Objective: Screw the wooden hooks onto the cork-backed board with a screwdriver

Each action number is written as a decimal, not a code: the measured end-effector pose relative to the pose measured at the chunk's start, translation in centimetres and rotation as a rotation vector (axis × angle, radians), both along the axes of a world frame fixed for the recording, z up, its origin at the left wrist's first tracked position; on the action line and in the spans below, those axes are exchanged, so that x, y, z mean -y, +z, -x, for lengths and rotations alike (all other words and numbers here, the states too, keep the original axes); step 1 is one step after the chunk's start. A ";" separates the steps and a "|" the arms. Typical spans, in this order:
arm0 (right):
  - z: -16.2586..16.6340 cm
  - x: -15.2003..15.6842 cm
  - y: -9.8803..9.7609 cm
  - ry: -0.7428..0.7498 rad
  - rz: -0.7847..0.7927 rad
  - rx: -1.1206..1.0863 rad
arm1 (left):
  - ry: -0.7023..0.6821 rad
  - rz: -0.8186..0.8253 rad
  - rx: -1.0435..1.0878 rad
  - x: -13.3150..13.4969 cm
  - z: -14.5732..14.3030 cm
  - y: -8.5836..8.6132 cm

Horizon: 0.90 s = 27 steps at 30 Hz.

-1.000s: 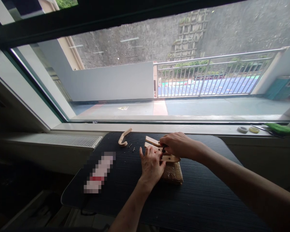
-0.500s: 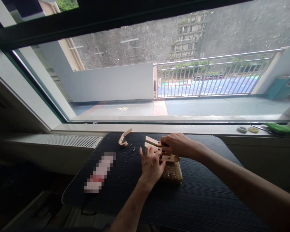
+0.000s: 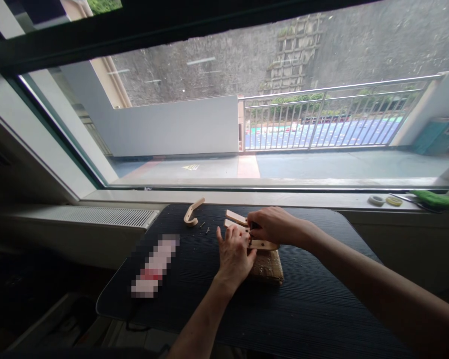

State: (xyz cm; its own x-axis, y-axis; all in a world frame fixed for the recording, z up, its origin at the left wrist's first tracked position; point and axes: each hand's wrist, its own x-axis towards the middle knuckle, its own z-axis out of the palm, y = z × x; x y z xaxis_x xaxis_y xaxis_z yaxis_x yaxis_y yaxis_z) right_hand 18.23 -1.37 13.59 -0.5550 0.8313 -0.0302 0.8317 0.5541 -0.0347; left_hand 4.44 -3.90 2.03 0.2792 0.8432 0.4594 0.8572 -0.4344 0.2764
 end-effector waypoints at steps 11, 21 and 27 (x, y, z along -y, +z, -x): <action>-0.1 0.4 -2.1 -0.099 -0.019 -0.115 | 0.016 -0.129 0.599 0.0 3.0 -2.7; 0.2 -0.9 -3.2 -0.209 -0.039 -0.191 | -0.142 0.321 1.038 -0.8 2.0 -5.0; -0.3 -0.6 -1.9 -0.153 0.038 -0.206 | -0.195 0.418 1.130 -1.5 1.8 -4.9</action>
